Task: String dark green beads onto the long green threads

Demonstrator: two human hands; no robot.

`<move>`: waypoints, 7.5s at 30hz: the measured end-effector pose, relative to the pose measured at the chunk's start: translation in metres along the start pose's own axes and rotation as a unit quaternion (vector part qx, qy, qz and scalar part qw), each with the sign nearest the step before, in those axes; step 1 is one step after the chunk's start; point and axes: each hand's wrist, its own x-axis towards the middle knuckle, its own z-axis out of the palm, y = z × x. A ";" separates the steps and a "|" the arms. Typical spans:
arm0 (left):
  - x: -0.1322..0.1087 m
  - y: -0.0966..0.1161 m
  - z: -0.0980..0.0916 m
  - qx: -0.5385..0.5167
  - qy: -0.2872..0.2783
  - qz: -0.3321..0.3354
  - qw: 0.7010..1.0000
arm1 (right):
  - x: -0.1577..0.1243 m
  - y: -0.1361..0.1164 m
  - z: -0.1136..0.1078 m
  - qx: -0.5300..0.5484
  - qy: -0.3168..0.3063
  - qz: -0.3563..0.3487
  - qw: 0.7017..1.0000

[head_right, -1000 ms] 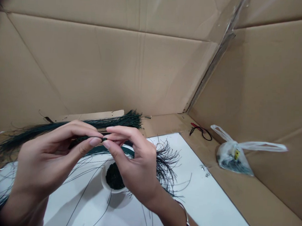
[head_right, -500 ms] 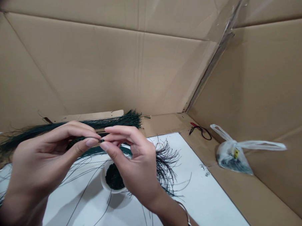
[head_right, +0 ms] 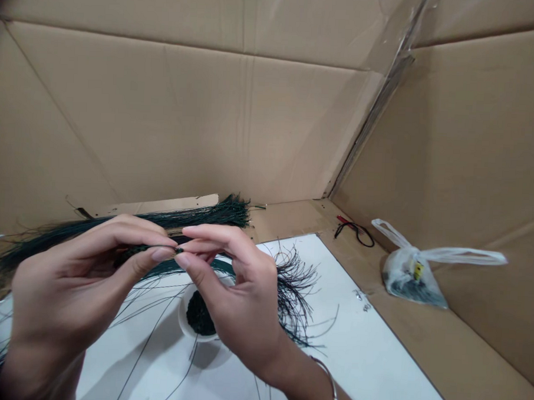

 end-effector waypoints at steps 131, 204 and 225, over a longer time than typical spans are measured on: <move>0.002 0.007 -0.011 -0.116 -0.120 -0.119 0.979 | 0.011 0.002 -0.020 0.213 -0.106 0.254 0.938; 0.002 0.008 -0.014 0.064 -0.103 0.045 0.992 | 0.007 -0.008 -0.017 0.061 -0.086 0.172 0.980; 0.001 0.009 -0.015 0.041 -0.100 0.007 0.994 | 0.006 -0.008 -0.010 0.111 -0.070 0.199 0.971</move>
